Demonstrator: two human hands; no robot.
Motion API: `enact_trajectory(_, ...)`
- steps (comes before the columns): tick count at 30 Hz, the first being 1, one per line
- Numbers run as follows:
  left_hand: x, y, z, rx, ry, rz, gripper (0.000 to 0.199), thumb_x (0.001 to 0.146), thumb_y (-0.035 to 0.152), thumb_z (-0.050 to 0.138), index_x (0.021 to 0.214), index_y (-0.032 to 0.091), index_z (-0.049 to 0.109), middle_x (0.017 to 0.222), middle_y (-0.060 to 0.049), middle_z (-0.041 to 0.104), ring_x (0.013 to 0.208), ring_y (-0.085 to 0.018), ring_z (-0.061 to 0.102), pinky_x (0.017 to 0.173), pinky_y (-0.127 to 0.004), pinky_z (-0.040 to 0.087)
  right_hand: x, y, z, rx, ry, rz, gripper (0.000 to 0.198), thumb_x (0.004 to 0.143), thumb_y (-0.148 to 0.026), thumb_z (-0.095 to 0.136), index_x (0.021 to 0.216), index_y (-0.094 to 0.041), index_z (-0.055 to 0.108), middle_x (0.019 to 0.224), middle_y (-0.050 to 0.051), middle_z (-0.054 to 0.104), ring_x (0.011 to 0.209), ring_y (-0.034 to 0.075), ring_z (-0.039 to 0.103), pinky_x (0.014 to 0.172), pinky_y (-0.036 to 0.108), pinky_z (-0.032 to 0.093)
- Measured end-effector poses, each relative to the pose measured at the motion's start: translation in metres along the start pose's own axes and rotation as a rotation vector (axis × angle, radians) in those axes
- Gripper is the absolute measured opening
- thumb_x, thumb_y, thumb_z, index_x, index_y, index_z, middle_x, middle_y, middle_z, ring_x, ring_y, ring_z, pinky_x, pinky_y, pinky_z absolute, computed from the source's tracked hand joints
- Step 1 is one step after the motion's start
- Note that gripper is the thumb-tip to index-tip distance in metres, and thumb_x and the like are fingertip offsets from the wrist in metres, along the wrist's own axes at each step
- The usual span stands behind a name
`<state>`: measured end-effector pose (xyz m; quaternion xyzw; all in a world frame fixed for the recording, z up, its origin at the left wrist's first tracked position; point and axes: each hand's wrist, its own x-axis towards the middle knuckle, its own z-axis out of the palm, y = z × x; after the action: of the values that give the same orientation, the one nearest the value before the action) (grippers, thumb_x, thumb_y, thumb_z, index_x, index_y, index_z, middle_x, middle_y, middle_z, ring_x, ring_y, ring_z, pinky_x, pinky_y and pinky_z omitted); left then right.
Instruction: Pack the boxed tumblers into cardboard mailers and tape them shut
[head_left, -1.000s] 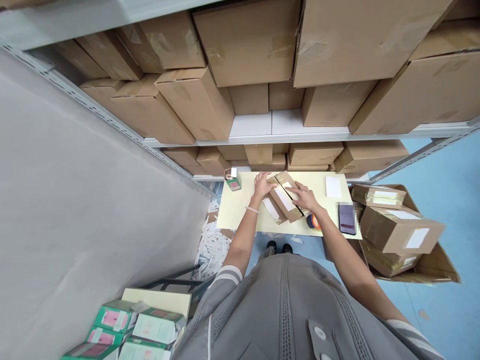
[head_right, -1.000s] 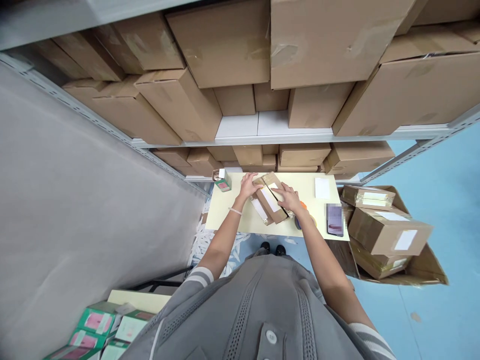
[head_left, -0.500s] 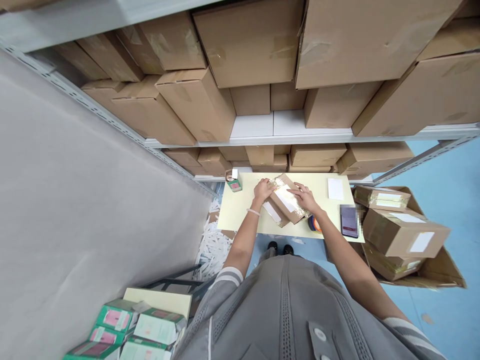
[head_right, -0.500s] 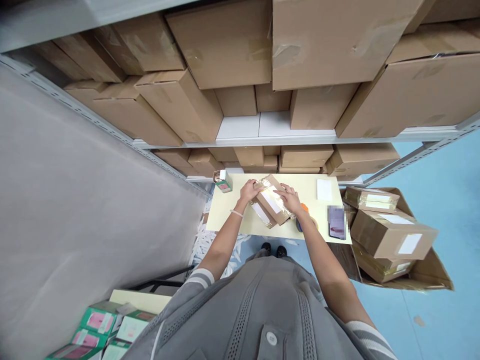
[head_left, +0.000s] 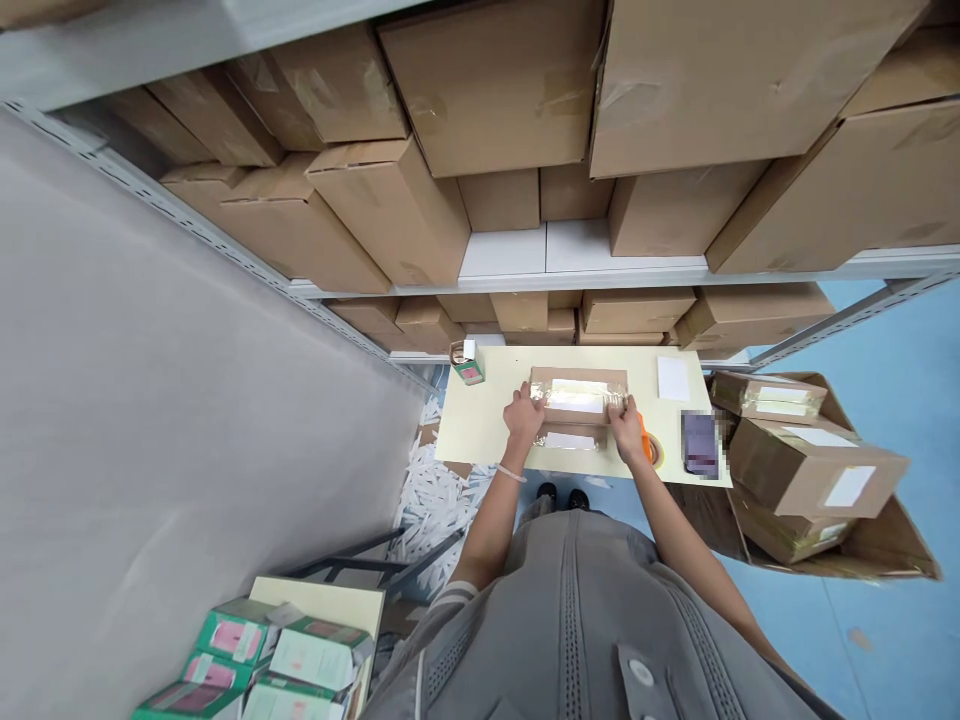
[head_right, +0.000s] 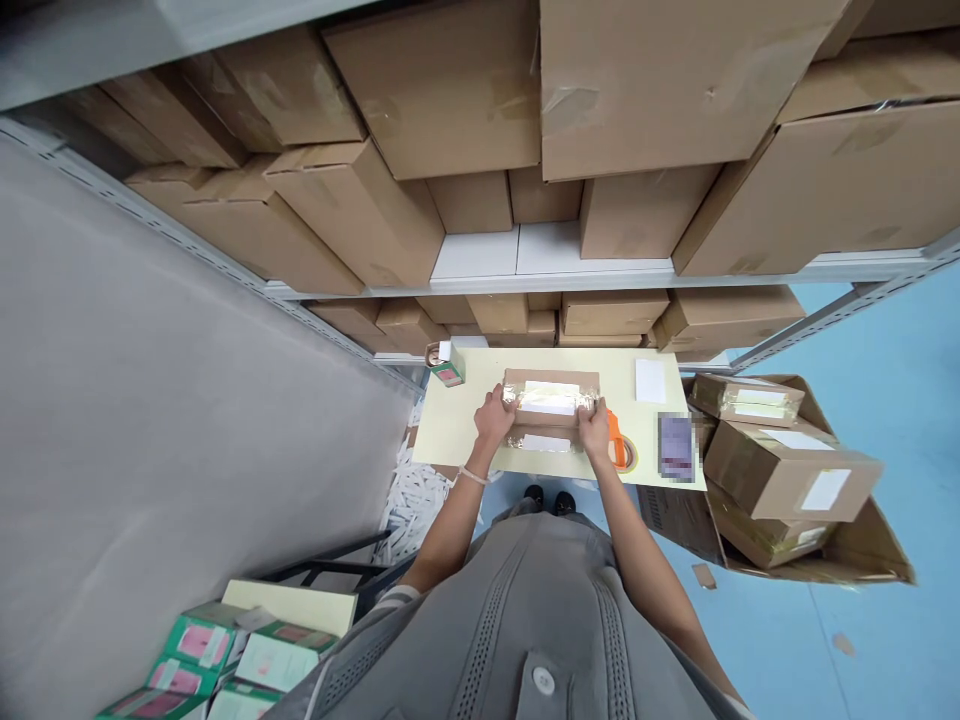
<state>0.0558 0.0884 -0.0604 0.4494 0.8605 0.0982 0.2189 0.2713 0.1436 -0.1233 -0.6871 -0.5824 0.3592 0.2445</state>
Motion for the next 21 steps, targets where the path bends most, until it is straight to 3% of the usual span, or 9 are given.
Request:
enact_trajectory(3, -0.008, 0.002, 0.005, 0.026, 0.037, 0.016, 0.066, 0.097, 0.045, 0.043, 0.155, 0.017, 0.027, 0.132, -0.017, 0.057, 0.115, -0.031, 0.063, 0.094, -0.04, 0.047, -0.006, -0.009, 0.001, -0.061, -0.005, -0.039, 0.079, 0.091, -0.048, 0.033, 0.154, -0.001, 0.026, 0.15, 0.025, 0.045, 0.139, 0.033, 0.043, 0.109, 0.044, 0.04)
enact_trajectory(7, -0.015, 0.003, 0.008, 0.055, 0.058, 0.054, 0.068, 0.098, 0.045, 0.04, 0.158, 0.016, 0.022, 0.132, -0.018, 0.057, 0.115, -0.031, 0.063, 0.093, -0.038, 0.047, -0.004, -0.015, -0.008, -0.08, -0.004, -0.11, 0.072, 0.092, -0.045, 0.034, 0.153, -0.007, 0.033, 0.148, 0.02, 0.049, 0.134, 0.033, 0.049, 0.107, 0.045, 0.041)
enact_trajectory(11, -0.022, 0.002, 0.011, 0.071, 0.08, 0.038, 0.066, 0.1, 0.048, 0.035, 0.158, 0.018, 0.023, 0.134, -0.018, 0.056, 0.112, -0.03, 0.064, 0.095, -0.039, 0.046, -0.002, -0.014, -0.013, -0.096, 0.001, -0.153, 0.07, 0.092, -0.045, 0.035, 0.153, -0.01, 0.038, 0.143, 0.018, 0.056, 0.126, 0.032, 0.055, 0.106, 0.044, 0.042)
enact_trajectory(16, -0.023, -0.006, 0.02, 0.044, 0.103, -0.019, 0.056, 0.103, 0.036, 0.024, 0.157, 0.021, 0.029, 0.13, -0.016, 0.06, 0.11, -0.027, 0.064, 0.094, -0.039, 0.047, -0.005, -0.009, -0.008, -0.156, -0.02, -0.141, 0.066, 0.093, -0.04, 0.036, 0.154, -0.012, 0.039, 0.129, 0.019, 0.065, 0.115, 0.032, 0.061, 0.098, 0.043, 0.046)
enact_trajectory(21, -0.02, -0.015, 0.029, -0.04, 0.136, -0.057, 0.053, 0.103, 0.035, 0.031, 0.155, 0.029, 0.032, 0.127, -0.01, 0.062, 0.105, -0.023, 0.066, 0.094, -0.036, 0.048, -0.004, -0.006, -0.007, -0.197, -0.051, -0.131, 0.067, 0.094, -0.038, 0.036, 0.156, -0.013, 0.035, 0.13, 0.019, 0.064, 0.114, 0.03, 0.062, 0.096, 0.041, 0.047)
